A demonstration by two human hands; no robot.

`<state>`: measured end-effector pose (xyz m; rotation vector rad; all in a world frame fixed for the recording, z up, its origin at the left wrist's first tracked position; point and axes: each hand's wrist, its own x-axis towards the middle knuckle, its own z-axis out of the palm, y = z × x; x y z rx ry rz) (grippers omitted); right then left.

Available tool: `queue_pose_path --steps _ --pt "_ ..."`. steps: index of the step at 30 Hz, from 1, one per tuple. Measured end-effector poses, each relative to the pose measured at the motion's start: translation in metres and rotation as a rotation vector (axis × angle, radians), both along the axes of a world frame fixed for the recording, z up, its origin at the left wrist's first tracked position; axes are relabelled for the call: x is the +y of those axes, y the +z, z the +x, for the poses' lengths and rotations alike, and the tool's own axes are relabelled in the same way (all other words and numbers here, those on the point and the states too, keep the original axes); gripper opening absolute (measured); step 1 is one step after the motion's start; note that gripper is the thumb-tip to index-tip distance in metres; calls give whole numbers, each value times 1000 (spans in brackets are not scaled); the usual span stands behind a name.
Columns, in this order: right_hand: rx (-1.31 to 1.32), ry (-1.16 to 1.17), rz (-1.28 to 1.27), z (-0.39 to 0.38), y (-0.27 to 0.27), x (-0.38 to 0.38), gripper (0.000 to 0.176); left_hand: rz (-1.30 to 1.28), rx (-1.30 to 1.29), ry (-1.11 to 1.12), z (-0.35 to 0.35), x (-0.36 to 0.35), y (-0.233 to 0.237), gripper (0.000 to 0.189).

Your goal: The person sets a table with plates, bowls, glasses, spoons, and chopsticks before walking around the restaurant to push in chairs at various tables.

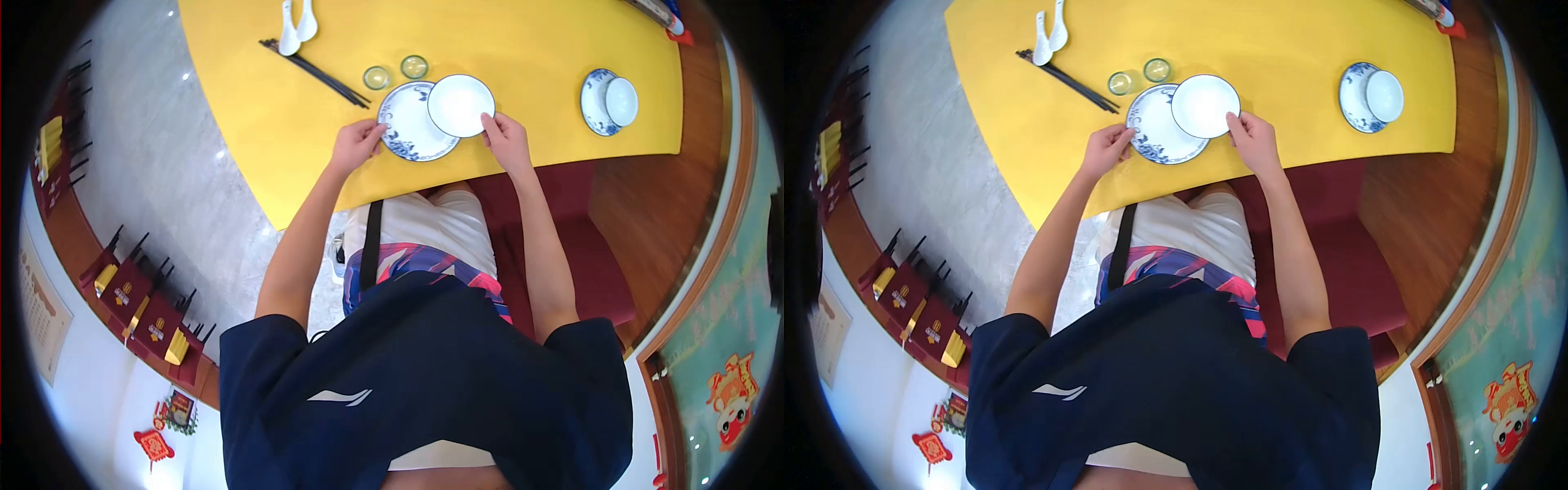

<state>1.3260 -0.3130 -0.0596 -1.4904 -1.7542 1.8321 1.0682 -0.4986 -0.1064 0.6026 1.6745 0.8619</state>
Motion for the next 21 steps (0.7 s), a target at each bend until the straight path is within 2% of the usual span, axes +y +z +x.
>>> queue_pose_path --steps 8,15,17,18,20,21 --pt "44 54 -36 -23 -25 -20 36 -6 85 -50 -2 1 0 34" --pt "-19 93 -24 -22 -19 -21 36 7 135 -77 -3 0 2 35" --pt "-130 242 94 -23 -20 -15 41 32 138 -70 -2 0 2 35" --pt "-133 245 99 -25 -13 -10 41 30 154 -73 -2 0 1 35" --pt "-487 471 295 -35 15 7 41 32 170 -82 -2 0 5 36" --pt "-490 463 300 -42 25 17 41 -16 93 62 0 3 12 37"
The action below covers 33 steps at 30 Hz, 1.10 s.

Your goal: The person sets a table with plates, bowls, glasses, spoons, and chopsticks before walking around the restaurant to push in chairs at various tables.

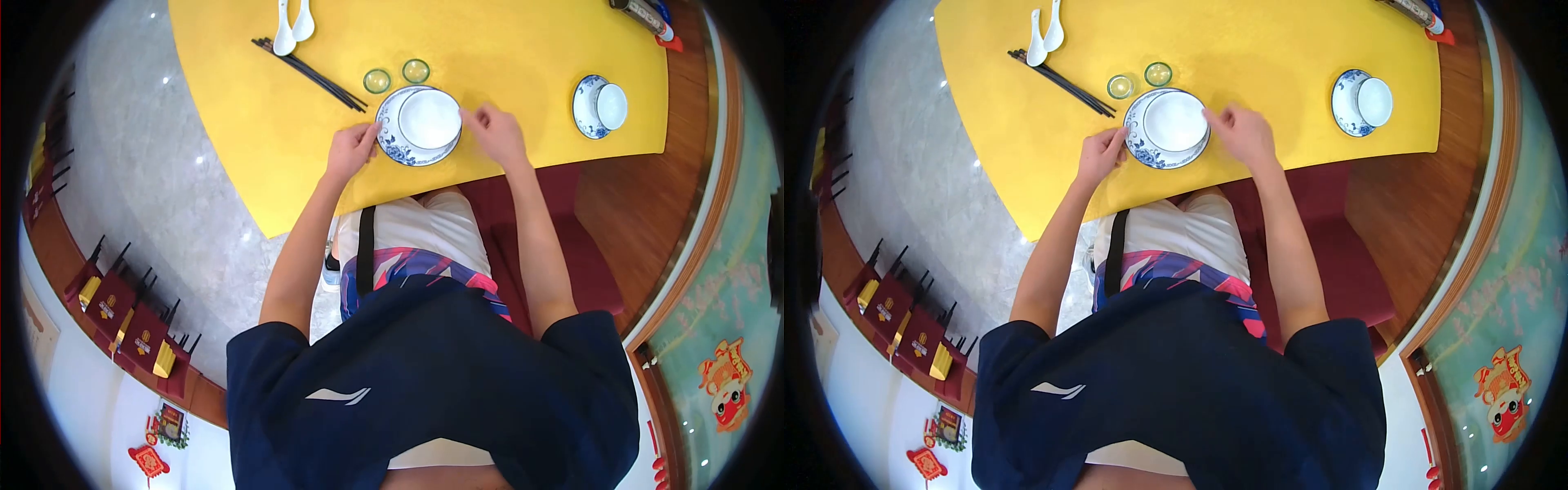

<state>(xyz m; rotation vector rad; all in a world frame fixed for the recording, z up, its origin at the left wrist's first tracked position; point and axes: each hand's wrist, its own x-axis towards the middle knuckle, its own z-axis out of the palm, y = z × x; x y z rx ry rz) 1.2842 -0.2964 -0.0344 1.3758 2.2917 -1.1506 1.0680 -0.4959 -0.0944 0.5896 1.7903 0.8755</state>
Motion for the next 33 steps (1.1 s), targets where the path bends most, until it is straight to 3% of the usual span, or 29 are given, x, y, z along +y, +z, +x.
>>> queue_pose_path --steps 1,2,3,4,5,6,8,9,11,15,17,18,20,23,27,33 --pt "35 7 145 -6 8 12 40 -39 -81 146 3 3 3 37" --pt "65 14 288 -8 14 21 42 -33 -89 138 4 2 1 37" --pt "53 5 296 -14 19 27 42 60 136 198 3 -2 -4 35" --pt "220 98 399 -27 20 31 42 155 363 257 4 3 6 33" --pt "392 194 499 -39 18 33 45 59 383 270 6 5 18 23" --pt "395 186 502 -50 12 34 45 62 387 264 7 17 29 23" --pt "368 365 464 -76 1 31 49 309 789 217 7 34 45 36" --pt "381 363 465 -87 -2 29 49 308 802 216 2 42 50 36" --pt "177 391 317 -103 -2 30 53 335 970 -2 -4 59 54 56" --pt "65 391 335 -105 1 31 53 326 780 -100 -15 73 40 57" --pt "281 193 381 -83 12 46 53 314 772 -117 -21 74 35 50" --pt "248 174 414 -64 22 62 53 348 809 -115 -23 75 36 45" --pt "353 -89 438 -26 43 87 53 356 826 -64 -19 78 48 42" --pt "234 -288 581 53 55 146 65 375 833 -13 -6 85 73 40" --pt "-41 -386 668 153 62 210 68 471 868 -23 12 90 101 41" --pt "-260 -309 472 213 19 242 64 566 861 -202 58 83 94 53"
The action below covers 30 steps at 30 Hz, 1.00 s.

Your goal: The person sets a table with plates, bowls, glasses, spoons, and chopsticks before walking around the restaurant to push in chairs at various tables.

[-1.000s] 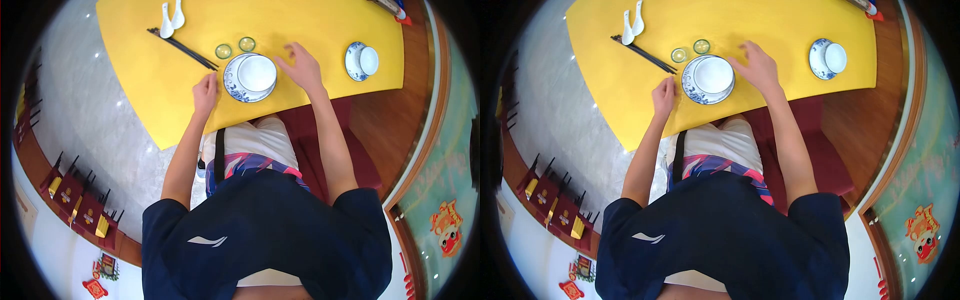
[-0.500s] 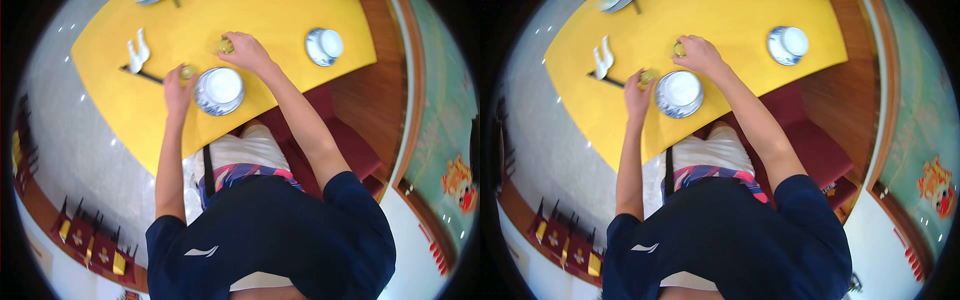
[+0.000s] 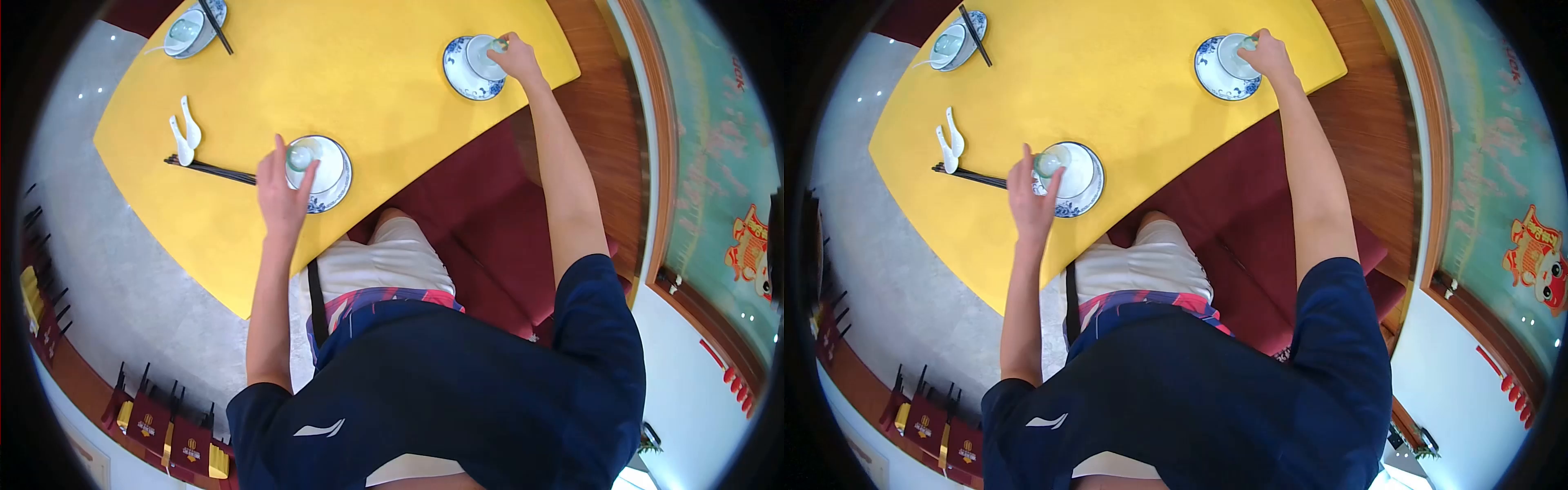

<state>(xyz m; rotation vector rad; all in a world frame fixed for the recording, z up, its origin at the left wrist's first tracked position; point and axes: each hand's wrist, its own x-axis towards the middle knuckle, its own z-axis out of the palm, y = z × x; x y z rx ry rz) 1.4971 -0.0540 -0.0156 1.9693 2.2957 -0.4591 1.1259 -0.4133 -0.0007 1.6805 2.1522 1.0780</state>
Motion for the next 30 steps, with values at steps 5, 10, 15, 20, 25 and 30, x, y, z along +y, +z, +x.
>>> queue_pose_path --steps 5,10,15,20,25,30 --pt "91 0 51 5 -26 -8 63 -103 119 -148 15 -9 -25 59" --pt "146 104 73 17 -34 -8 58 -107 118 -119 21 -12 -33 56" --pt "182 101 7 12 -20 -18 61 -109 77 -80 17 -12 -32 50" --pt "150 212 231 -10 0 -30 63 -195 4 -75 11 -12 -26 53" --pt "313 357 503 -107 27 -72 54 -34 63 231 -42 -9 -39 55" --pt "582 457 345 -216 13 -145 45 -49 392 570 -160 17 -74 54"
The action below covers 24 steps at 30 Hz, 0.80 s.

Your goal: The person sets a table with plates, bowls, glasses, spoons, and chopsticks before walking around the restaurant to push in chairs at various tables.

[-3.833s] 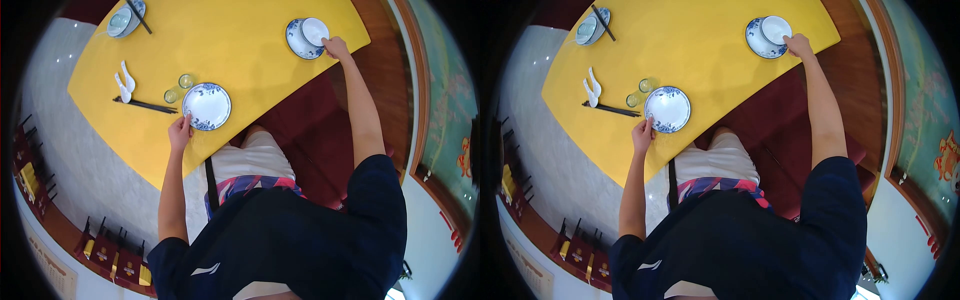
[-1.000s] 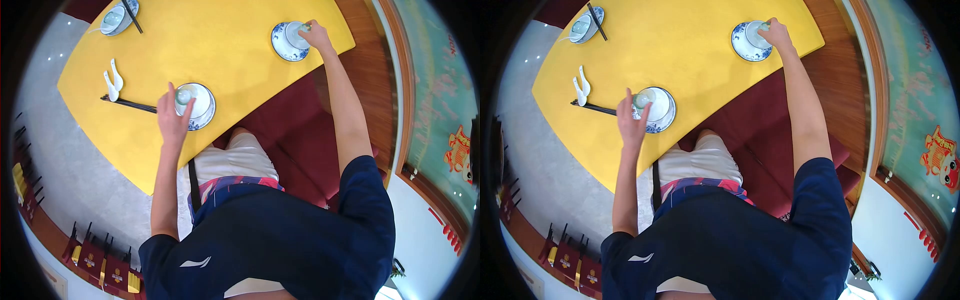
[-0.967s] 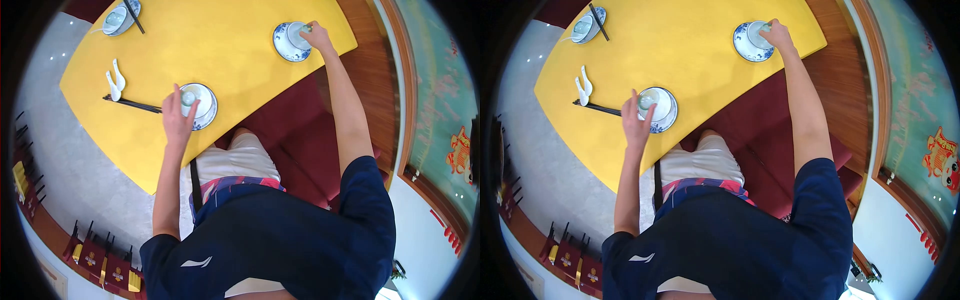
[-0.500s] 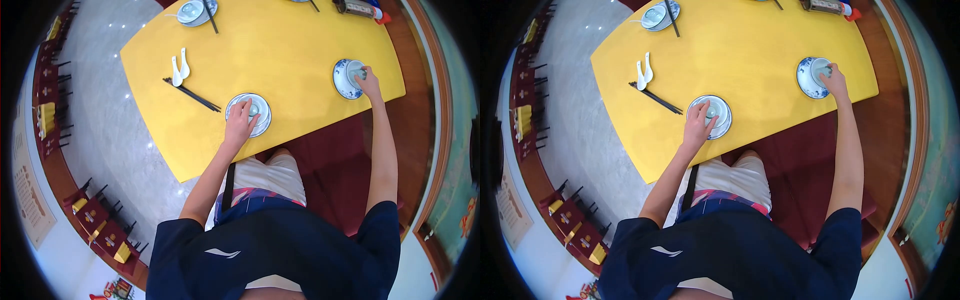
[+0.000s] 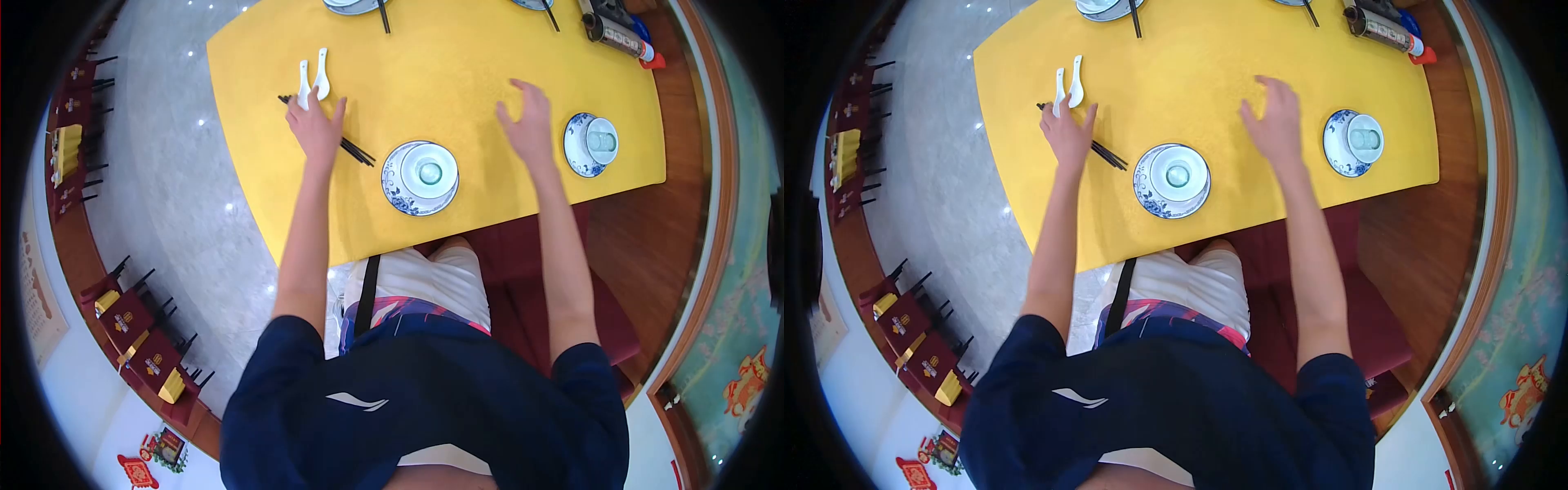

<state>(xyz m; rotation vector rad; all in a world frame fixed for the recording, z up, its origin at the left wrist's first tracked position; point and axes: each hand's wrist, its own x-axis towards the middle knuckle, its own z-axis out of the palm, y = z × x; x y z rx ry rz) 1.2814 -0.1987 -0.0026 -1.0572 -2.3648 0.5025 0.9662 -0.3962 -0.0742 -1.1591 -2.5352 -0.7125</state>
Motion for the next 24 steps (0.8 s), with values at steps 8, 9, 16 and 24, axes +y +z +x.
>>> queue_pose_path --steps 8,9,16,24 --pt "-6 -10 -317 17 4 -76 35 -626 -273 84 -71 46 -11 45" --pt "-42 -26 -362 33 -1 -81 31 -629 -279 70 -75 48 -12 45" --pt "58 -303 -462 105 -14 -123 12 -373 -378 -142 -85 50 -21 27" --pt "165 -272 -457 81 -13 -126 10 -218 -425 -337 -79 56 -30 27"
